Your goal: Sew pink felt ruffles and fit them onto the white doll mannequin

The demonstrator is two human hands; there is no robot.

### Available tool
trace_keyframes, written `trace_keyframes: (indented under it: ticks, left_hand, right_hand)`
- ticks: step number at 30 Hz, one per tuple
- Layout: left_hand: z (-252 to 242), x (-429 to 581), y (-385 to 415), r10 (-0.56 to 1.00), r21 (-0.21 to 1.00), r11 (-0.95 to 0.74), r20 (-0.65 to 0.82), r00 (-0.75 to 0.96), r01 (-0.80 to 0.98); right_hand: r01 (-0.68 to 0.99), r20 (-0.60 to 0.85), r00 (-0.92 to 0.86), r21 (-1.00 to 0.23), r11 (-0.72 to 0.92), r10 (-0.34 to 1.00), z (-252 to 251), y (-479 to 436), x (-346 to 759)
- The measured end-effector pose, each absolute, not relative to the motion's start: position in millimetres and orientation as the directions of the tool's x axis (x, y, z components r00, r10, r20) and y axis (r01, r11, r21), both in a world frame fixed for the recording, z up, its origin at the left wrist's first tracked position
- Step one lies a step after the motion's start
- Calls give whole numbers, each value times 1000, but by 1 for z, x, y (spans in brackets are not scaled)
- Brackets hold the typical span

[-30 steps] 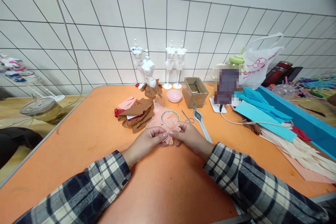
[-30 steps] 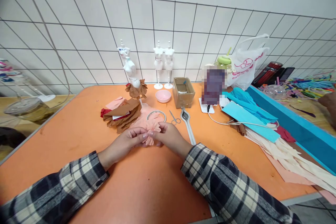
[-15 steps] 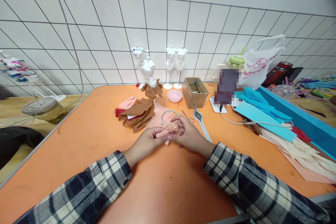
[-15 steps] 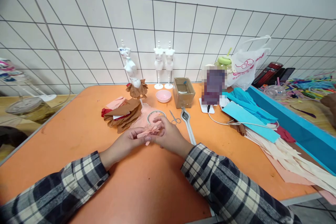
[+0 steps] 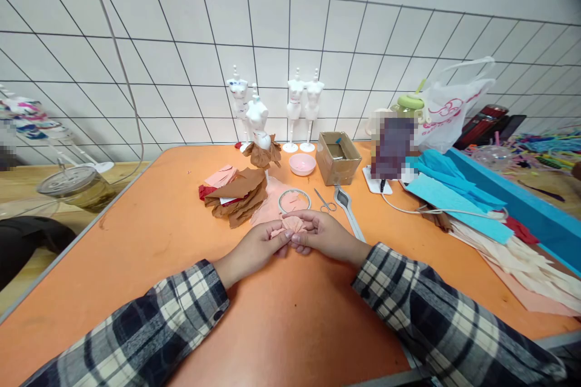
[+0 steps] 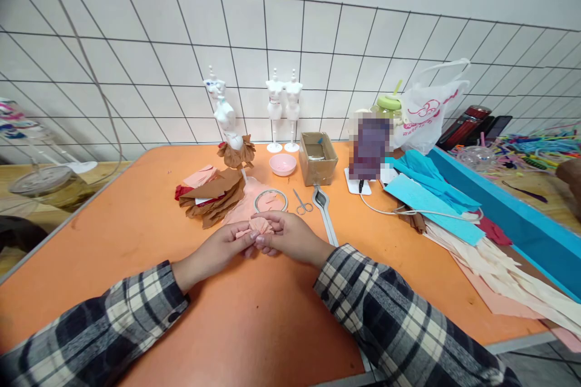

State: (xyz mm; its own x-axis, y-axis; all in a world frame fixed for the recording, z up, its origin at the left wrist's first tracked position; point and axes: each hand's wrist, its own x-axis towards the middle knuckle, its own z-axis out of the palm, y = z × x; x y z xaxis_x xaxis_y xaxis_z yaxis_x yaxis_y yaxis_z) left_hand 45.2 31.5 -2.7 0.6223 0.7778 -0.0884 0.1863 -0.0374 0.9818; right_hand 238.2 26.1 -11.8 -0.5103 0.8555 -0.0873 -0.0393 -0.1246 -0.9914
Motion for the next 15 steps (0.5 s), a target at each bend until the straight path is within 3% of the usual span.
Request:
trace_keyframes:
  ticks: [4,7,9,11,13,15]
  left_hand:
    - [-1,42,34,788,973,14,-153,597,231]
    - [3,40,36,783,966,16,-174,597,259]
    - [3,39,38,765,956,5,-194,614,295]
    - [2,40,38,748,946,-11,-208,631,325]
    - [0,40,39,736,947,-15,-207,645,321]
    - [-1,40,39,732,959,-1,-193,653,284]
  right_hand:
    - [101,-141,-473,-989,-105,870,-10,30,245]
    - [206,90,-415,-960,190,905,-5,29,250]
    - [281,300,-482,-837,470,823,-1,26,249]
    - [319,384,-601,-688,651,701,1,22,246]
    - [327,400,-643,-628,707,653,0,19,240]
    - [351,412,-597,-638,686,689,-2,18,236]
